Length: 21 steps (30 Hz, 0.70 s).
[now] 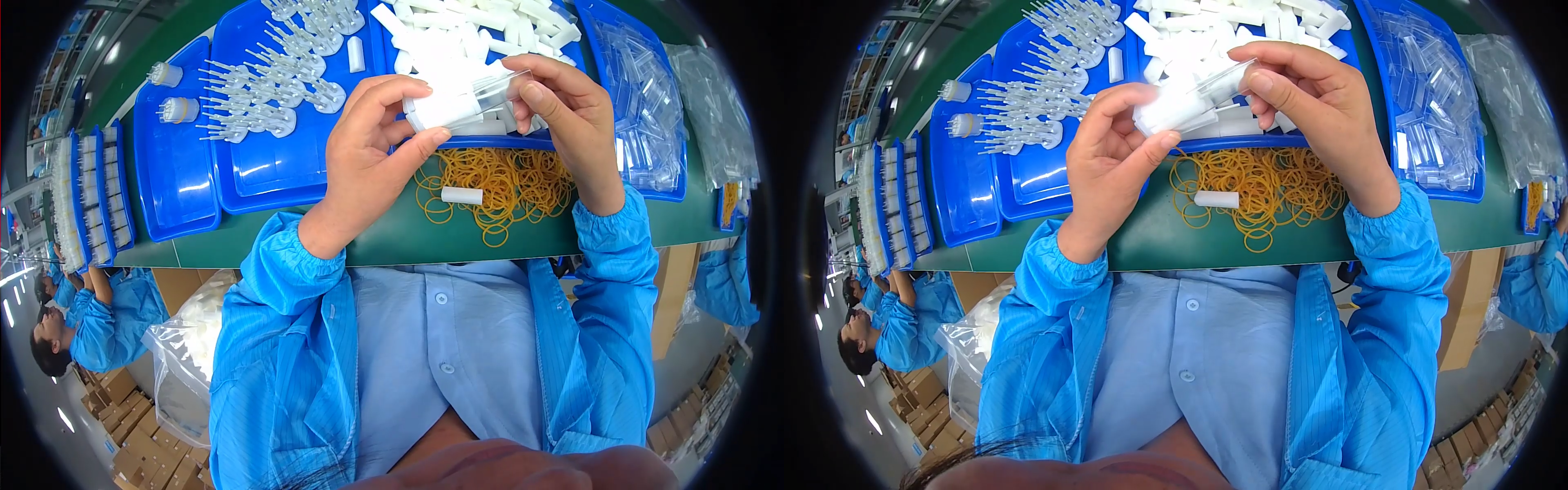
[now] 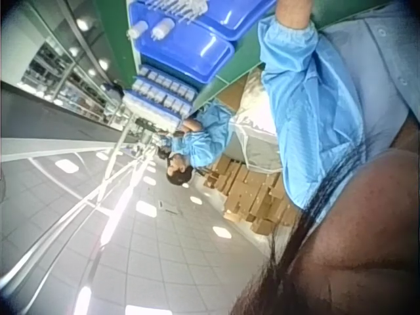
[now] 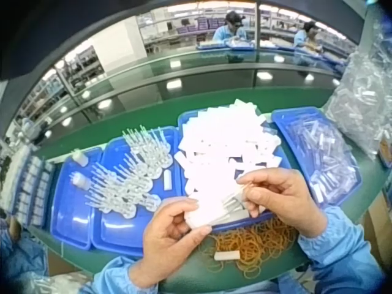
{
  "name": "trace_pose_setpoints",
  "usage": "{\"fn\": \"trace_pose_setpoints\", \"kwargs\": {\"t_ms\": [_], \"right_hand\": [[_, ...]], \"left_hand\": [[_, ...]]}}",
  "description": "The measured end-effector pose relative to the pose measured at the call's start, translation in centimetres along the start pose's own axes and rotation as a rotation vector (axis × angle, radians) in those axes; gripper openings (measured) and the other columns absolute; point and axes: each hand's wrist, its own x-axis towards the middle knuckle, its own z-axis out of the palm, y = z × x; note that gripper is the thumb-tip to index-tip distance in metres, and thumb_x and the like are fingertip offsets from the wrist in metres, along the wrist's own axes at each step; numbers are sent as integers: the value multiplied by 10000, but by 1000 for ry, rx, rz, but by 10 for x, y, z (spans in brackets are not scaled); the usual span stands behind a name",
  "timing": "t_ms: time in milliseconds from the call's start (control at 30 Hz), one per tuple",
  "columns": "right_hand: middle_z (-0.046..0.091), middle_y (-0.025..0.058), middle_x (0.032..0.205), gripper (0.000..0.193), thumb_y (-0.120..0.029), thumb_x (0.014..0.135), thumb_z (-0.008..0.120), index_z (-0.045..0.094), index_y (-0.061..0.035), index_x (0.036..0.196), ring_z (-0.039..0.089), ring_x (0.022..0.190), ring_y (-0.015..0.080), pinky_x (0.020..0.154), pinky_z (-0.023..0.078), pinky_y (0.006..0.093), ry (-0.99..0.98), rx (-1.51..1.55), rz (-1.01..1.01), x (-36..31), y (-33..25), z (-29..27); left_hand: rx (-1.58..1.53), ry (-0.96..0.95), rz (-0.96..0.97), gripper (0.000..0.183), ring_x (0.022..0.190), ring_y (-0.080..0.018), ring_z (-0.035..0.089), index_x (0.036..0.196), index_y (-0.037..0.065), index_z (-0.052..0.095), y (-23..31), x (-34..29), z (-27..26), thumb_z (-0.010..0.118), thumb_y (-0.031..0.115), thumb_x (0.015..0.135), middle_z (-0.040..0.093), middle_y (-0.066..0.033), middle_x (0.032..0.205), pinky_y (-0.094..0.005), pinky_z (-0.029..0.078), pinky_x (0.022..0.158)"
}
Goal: The person assembles white plastic components into a white cylindrical holder by hand, then secures the components with a rubber band.
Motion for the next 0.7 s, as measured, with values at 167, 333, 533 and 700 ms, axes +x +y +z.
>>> {"fn": "trace_pose_setpoints", "kwargs": {"t_ms": [167, 333, 533, 700], "right_hand": [[625, 28, 837, 255, -102, 920, 609, 643, -27, 1161, 561, 686, 67, 632, 483, 193, 10, -34, 10, -2, -5, 0], [620, 25, 830, 266, -100, 907, 628, 643, -27, 1163, 562, 683, 69, 626, 486, 196, -10, -71, 0, -4, -7, 3], [632, 29, 831, 259, -99, 895, 645, 649, -25, 1143, 580, 692, 75, 630, 502, 209, -30, 23, 76, -6, -8, 8], [643, 40, 827, 243, -89, 892, 645, 653, -21, 1126, 596, 693, 82, 643, 514, 207, -43, 14, 36, -7, -7, 11]], "left_hand": [[29, 21, -21, 379, 1116, -217, 550, 1149, -11, 523, 1, 0, 0, 660, -100, 807, 445, -99, 1179, -303, 556, 887], [-91, 15, -49, 299, 1102, -198, 554, 1074, -10, 520, 0, -1, -1, 662, -84, 822, 479, -90, 1153, -296, 553, 871], [-125, 91, -114, 248, 1023, -165, 589, 1008, 9, 500, 3, 0, 3, 667, -57, 838, 572, -97, 1049, -263, 537, 819], [-101, 105, -88, 251, 986, -160, 606, 1004, 9, 483, 3, 0, 5, 661, -54, 839, 589, -113, 1044, -258, 541, 788]]}}
